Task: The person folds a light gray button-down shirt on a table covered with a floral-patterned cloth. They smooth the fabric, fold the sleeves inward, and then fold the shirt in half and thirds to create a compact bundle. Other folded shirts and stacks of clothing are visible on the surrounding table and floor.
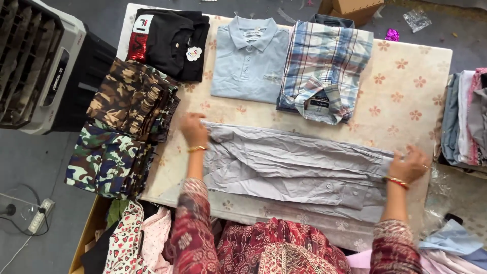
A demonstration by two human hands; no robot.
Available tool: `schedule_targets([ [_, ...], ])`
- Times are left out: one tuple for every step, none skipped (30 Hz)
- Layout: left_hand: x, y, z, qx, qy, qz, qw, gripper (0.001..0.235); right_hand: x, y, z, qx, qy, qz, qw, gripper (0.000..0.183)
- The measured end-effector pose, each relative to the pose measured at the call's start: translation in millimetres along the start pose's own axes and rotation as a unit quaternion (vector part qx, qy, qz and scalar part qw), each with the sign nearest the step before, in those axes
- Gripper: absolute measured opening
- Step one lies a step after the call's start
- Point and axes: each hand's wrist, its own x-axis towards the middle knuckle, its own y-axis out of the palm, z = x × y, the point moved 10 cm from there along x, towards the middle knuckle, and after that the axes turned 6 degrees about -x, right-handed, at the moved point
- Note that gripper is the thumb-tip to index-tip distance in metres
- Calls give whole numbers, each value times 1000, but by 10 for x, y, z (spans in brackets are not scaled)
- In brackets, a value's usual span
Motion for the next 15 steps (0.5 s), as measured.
schedule_targets([
  [-197, 119, -232, 0, 1, 1, 1000, 20, -177, 46, 263, 0, 1, 0, 1000, 34],
  [-419, 297, -638, -62, 80, 30, 994, 12, -353, 61, 680, 57, -83, -2, 995, 43],
  [-670, 444, -1043, -124, 157, 58, 978, 18, -560, 57, 1093, 113, -168, -3, 979, 51],
  [-920, 506, -1284, -124, 157, 54, 978, 18, -783, 62, 1355, 114, -170, -6, 979, 51],
  [-1250, 751, -1645, -117, 212, 152, 958, 31, -1088, 189, 1785, 79, -256, 55, 962, 55],
  [-1639, 975, -1975, -107, 262, 249, 926, 48, -1451, 328, 2185, 44, -340, 116, 932, 59],
  [-1597, 973, -1950, -106, 261, 247, 927, 48, -1426, 281, 2202, 44, -343, 115, 931, 59],
  [-1625, 1031, -1898, -109, 243, 290, 919, 57, -1431, 311, 2167, -4, -331, 143, 933, 64],
  [-1658, 1094, -1845, -111, 224, 332, 909, 66, -1430, 342, 2120, -52, -318, 170, 931, 68],
  [-1538, 1069, -1632, -110, 223, 333, 910, 66, -1306, 408, 1823, -51, -319, 171, 931, 68],
  [-1370, 1094, -1282, -56, 160, 335, 927, 71, -1100, 426, 1452, -1, -266, 157, 951, 68],
  [-1220, 1098, -925, -2, 97, 336, 937, 76, -917, 451, 1058, 48, -209, 144, 966, 68],
  [-1155, 1103, -782, -1, 96, 337, 936, 76, -835, 398, 1007, 48, -209, 146, 966, 68],
  [-1073, 1071, -584, 47, 78, 316, 944, 76, -765, 362, 882, 5, -185, 152, 971, 68],
  [-992, 1035, -389, 94, 61, 294, 949, 76, -694, 324, 754, -39, -162, 158, 973, 68],
])
